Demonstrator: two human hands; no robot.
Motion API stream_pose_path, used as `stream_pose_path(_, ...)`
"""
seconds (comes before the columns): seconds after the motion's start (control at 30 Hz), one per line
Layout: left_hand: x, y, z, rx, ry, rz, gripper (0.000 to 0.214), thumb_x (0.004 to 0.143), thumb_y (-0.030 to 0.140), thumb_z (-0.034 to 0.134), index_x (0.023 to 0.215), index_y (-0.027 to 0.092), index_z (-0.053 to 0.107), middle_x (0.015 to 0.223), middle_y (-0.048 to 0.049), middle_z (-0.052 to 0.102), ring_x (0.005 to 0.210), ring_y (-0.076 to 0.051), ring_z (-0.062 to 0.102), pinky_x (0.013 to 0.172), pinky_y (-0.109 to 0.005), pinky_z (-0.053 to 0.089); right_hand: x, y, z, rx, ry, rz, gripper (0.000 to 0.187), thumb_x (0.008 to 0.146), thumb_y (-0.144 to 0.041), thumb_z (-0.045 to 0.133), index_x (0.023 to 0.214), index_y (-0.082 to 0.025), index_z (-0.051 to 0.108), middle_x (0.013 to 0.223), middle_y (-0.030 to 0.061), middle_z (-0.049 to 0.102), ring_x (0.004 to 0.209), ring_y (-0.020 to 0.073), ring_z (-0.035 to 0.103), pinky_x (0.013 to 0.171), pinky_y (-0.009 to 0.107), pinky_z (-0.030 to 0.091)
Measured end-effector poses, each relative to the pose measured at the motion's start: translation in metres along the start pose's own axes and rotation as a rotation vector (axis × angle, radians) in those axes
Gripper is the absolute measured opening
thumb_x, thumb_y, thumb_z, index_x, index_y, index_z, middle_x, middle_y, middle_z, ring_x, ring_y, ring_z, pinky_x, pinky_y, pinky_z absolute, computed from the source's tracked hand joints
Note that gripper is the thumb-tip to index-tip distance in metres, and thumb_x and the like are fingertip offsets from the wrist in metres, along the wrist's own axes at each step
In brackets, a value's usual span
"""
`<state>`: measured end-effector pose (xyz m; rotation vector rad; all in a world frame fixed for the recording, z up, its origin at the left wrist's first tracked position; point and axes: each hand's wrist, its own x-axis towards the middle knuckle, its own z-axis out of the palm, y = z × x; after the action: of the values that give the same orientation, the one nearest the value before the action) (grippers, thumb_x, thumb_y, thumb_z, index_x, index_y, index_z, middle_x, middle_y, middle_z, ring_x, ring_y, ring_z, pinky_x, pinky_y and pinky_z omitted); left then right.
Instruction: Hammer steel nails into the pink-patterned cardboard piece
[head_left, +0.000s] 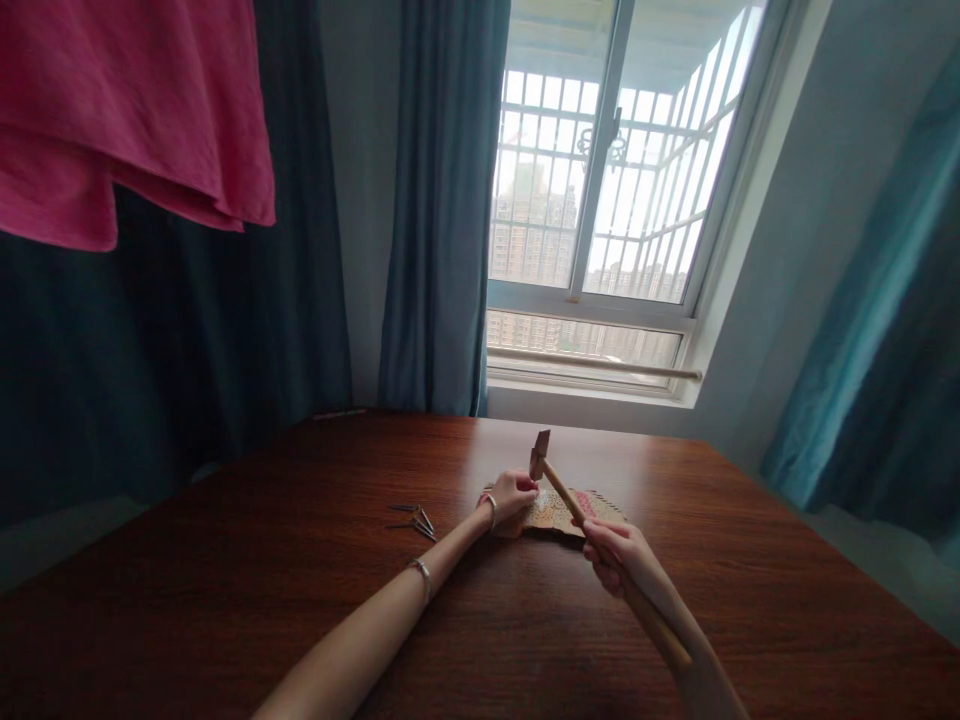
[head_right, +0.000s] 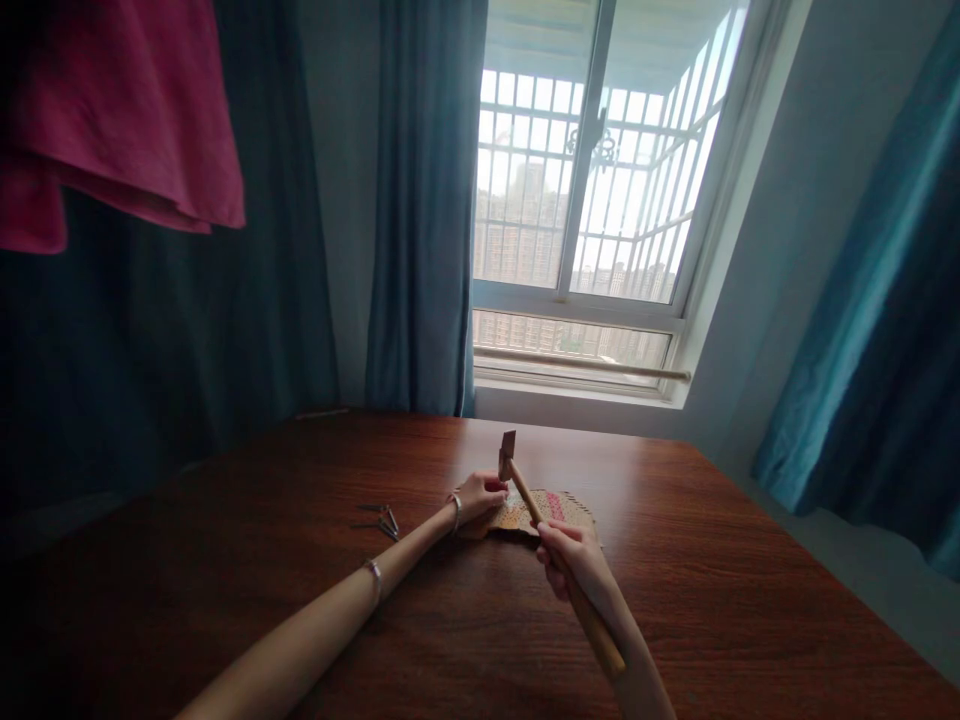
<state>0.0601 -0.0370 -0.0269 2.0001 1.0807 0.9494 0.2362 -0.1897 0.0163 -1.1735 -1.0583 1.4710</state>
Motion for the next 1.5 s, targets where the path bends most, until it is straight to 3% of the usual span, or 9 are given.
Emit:
stream_pose_path(0.3, 0.006, -0.013, 0.005, 0.010, -0.012, 0.063, 0.016, 0.067, 0.025, 0.058, 0.069, 0.012, 0.066, 0.070, -0.0023, 0.063, 0.068, -0.014, 0.056, 0.063, -0.022, 0.042, 0.004, 0.003, -0.005, 0.006, 0.012, 0.011, 0.047, 0.065, -0.047, 0.064, 0.096, -0.012, 0.057, 0.053, -0.0029, 0.053, 0.029, 0.0040, 0.038, 0.026, 0.015, 0.022)
stream_pose_path(0.47, 0.011, -0.027, 0.011, -0.010, 0.014, 0.083, 0.018, 0.066, 0.027, 0.059, 0.073, 0.013, 0.067, 0.075, -0.0035, 0.065, 0.070, -0.014, 0.058, 0.065, -0.023, 0.044, 0.003, -0.002, -0.015, -0.034, 0.094, -0.068, 0.030, 0.065, -0.042, 0.063, 0.074, -0.014, 0.057, 0.051, -0.0041, 0.050, 0.031, 0.0045, 0.039, 0.028, 0.016, 0.026)
stream_pose_path(0.63, 0.014, -0.035, 0.015, -0.050, 0.033, 0.072, 0.023, 0.066, 0.030, 0.060, 0.079, 0.012, 0.068, 0.078, -0.0057, 0.066, 0.073, -0.016, 0.059, 0.067, -0.025, 0.046, 0.004, -0.002, -0.032, -0.220, 0.315, -0.207, 0.020, 0.064, -0.033, 0.058, 0.059, -0.015, 0.055, 0.046, -0.0048, 0.046, 0.031, 0.0057, 0.038, 0.028, 0.018, 0.029)
stream_pose_path(0.83, 0.008, -0.020, 0.006, -0.132, 0.014, 0.059, 0.042, 0.070, 0.037, 0.058, 0.104, 0.013, 0.064, 0.087, -0.0071, 0.065, 0.074, -0.016, 0.060, 0.066, -0.026, 0.047, 0.005, 0.003, -0.059, -0.428, 0.569, -0.167, 0.012, 0.060, -0.027, 0.054, 0.055, -0.016, 0.058, 0.038, -0.0035, 0.047, 0.034, 0.0110, 0.043, 0.034, 0.023, 0.034)
stream_pose_path(1.07, 0.003, -0.011, 0.001, -0.171, 0.017, 0.016, 0.056, 0.071, 0.048, 0.057, 0.114, 0.012, 0.057, 0.092, -0.0090, 0.064, 0.076, -0.017, 0.060, 0.065, -0.027, 0.047, 0.010, 0.012, -0.078, -0.727, 0.693, -0.068, 0.022, 0.063, -0.030, 0.049, 0.063, -0.015, 0.065, 0.038, 0.0005, 0.054, 0.039, 0.0175, 0.055, 0.043, 0.025, 0.040)
stream_pose_path(1.3, 0.002, -0.012, 0.000, -0.193, 0.019, 0.023, 0.057, 0.072, 0.050, 0.055, 0.115, 0.013, 0.056, 0.094, -0.0090, 0.063, 0.077, -0.018, 0.059, 0.065, -0.027, 0.046, 0.018, 0.023, -0.088, -0.922, 0.677, -0.051, 0.029, 0.067, -0.035, 0.048, 0.073, -0.015, 0.068, 0.048, 0.0034, 0.062, 0.047, 0.0199, 0.061, 0.049, 0.025, 0.042)
stream_pose_path(1.5, 0.000, -0.009, -0.002, -0.242, 0.004, 0.035, 0.057, 0.073, 0.050, 0.053, 0.117, 0.014, 0.053, 0.093, -0.0078, 0.061, 0.076, -0.017, 0.058, 0.066, -0.027, 0.045, 0.016, 0.021, -0.086, -1.063, 0.665, -0.021, 0.035, 0.069, -0.033, 0.047, 0.088, -0.014, 0.070, 0.072, 0.0100, 0.070, 0.063, 0.0226, 0.066, 0.060, 0.025, 0.045)
